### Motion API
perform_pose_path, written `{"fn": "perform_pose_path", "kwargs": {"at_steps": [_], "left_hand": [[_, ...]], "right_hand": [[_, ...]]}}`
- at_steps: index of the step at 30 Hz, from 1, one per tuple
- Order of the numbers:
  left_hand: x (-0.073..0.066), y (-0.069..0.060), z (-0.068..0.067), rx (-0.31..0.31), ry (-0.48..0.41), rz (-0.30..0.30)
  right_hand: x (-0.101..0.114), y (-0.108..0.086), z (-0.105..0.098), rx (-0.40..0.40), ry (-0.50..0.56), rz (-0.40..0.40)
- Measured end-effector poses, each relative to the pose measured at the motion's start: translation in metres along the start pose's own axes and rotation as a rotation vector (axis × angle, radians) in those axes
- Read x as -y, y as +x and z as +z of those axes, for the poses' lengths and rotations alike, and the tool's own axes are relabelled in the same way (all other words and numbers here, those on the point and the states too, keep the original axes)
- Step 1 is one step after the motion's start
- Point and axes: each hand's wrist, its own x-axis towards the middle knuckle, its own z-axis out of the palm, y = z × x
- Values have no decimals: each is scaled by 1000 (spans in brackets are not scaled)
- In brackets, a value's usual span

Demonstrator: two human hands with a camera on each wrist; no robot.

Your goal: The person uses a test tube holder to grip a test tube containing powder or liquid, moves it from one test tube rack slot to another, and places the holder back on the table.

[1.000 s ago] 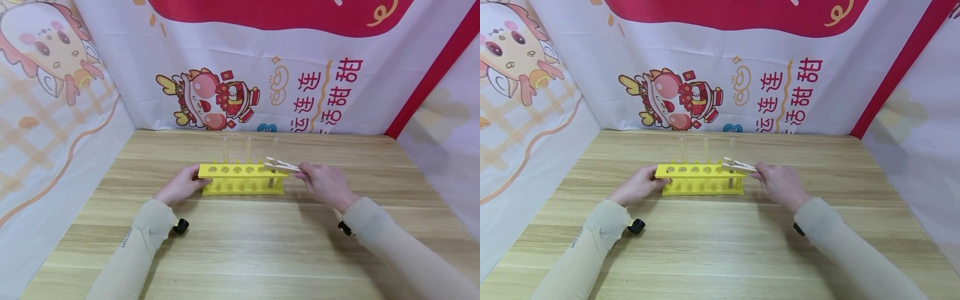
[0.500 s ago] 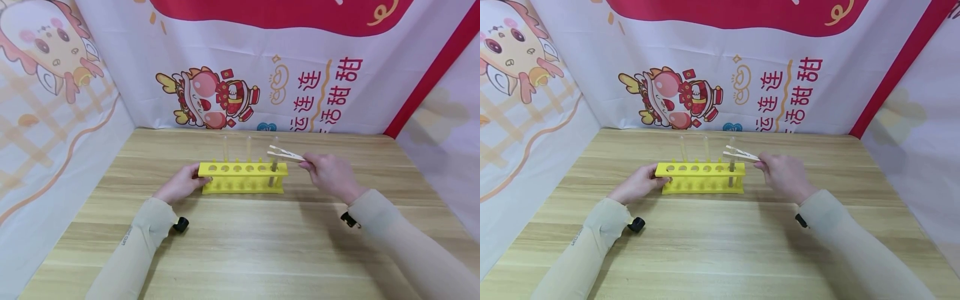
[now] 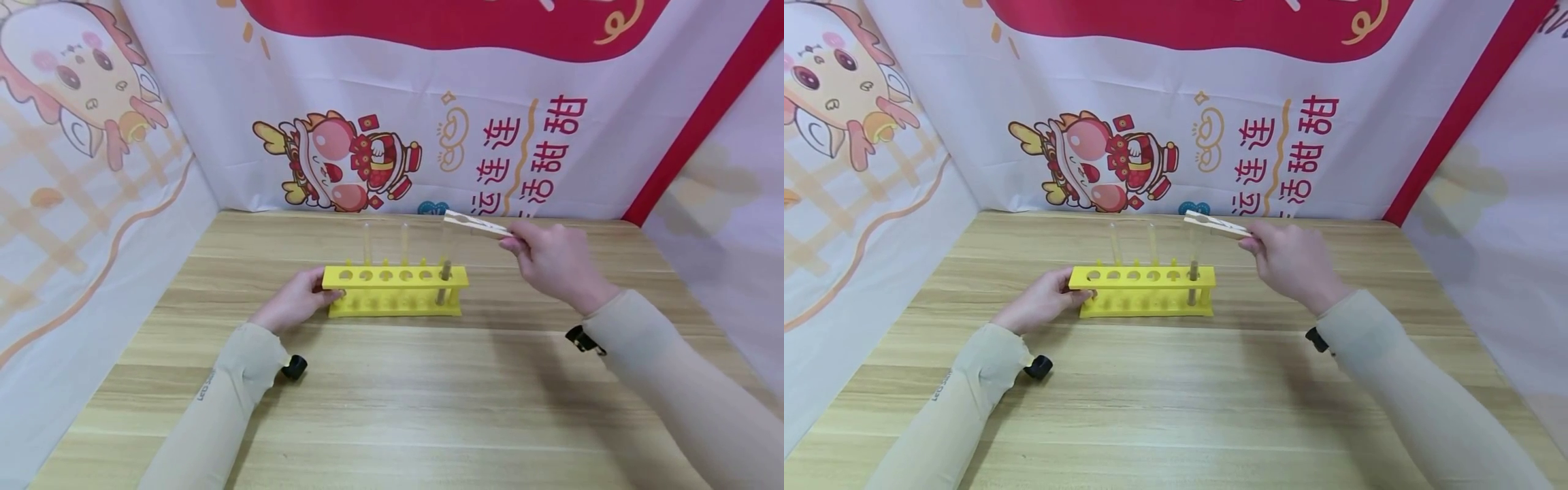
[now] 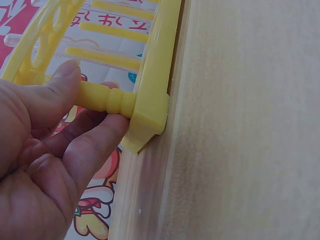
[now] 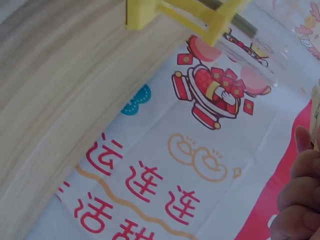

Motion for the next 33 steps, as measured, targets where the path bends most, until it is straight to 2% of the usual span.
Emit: {"fn": "perform_pose_path", "kwargs": {"at_steps": [11, 16, 22, 28, 33], "left_hand": [[1, 1, 0, 5, -8, -2], [1, 0, 0, 6, 1, -3], [-1, 0, 0, 4, 2, -3], [-2, -1, 0, -1, 13, 1], [-2, -1, 0, -4, 19, 0]], "right_hand": [[-8, 0, -19, 19, -17, 78], [-13, -4, -21, 39, -22, 135], [-23, -9, -21, 26, -28, 146], [-30, -15, -21, 86, -27, 214], [-36, -19, -22, 94, -22, 248]]}}
